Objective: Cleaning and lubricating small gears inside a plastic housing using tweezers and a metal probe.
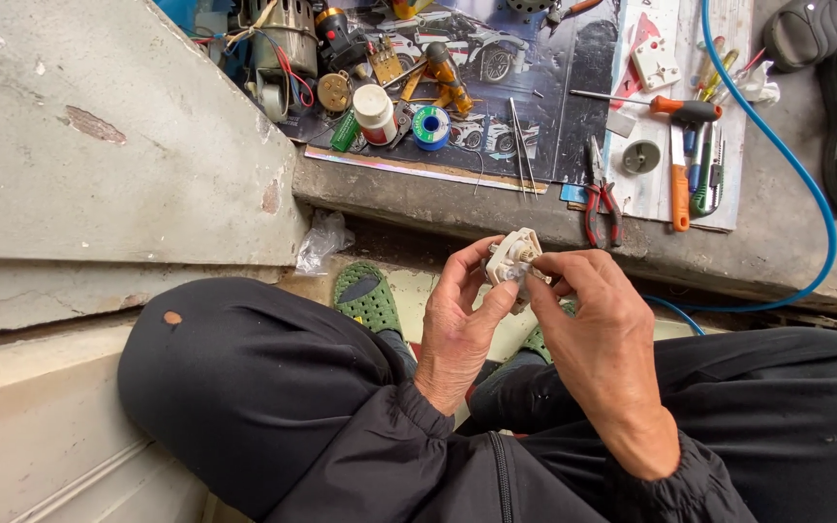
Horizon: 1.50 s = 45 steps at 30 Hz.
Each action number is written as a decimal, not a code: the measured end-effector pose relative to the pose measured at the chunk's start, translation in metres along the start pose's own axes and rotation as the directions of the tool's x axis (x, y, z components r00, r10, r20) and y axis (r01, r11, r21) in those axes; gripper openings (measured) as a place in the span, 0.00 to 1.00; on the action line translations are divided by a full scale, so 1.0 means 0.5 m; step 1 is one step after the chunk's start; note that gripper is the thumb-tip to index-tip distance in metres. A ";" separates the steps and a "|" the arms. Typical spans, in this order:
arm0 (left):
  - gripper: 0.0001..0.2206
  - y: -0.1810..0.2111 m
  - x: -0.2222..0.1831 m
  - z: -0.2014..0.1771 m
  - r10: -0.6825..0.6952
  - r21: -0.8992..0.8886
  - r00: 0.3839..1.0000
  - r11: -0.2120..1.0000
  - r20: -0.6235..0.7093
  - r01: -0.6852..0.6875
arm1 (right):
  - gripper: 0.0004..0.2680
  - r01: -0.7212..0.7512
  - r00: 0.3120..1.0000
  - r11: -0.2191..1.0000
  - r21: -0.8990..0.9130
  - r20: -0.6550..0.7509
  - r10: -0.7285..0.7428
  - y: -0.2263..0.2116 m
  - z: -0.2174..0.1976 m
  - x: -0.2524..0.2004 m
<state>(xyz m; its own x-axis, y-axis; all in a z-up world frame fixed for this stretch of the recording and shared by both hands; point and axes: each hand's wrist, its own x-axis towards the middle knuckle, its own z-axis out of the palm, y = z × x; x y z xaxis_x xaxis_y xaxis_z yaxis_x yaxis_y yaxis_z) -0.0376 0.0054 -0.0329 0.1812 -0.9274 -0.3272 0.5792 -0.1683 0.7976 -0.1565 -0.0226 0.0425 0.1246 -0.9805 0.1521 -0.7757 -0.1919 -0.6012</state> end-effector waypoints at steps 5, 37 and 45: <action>0.25 -0.002 0.002 -0.004 0.000 0.018 1.000 1.000 -0.009 0.001 | 0.04 0.085 0.996 0.995 -0.046 0.003 -0.085 0.017 0.007 0.006; 0.25 0.016 0.002 0.003 -0.166 0.031 0.982 0.985 -0.095 0.170 | 0.03 -0.126 0.950 0.987 -0.098 0.274 0.149 0.036 -0.018 0.039; 0.25 0.017 0.005 -0.001 -0.214 0.011 0.974 0.977 -0.070 0.215 | 0.04 -0.335 0.832 0.932 -0.136 0.421 0.360 0.028 -0.035 0.067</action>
<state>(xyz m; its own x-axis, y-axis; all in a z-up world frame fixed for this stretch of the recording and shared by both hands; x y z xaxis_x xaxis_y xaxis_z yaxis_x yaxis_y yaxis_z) -0.0320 0.0019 -0.0272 0.1082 -0.8443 -0.5248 0.5955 -0.3676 0.7143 -0.1740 -0.0572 0.0531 0.0848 -0.9033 -0.4206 -0.8489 0.1556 -0.5052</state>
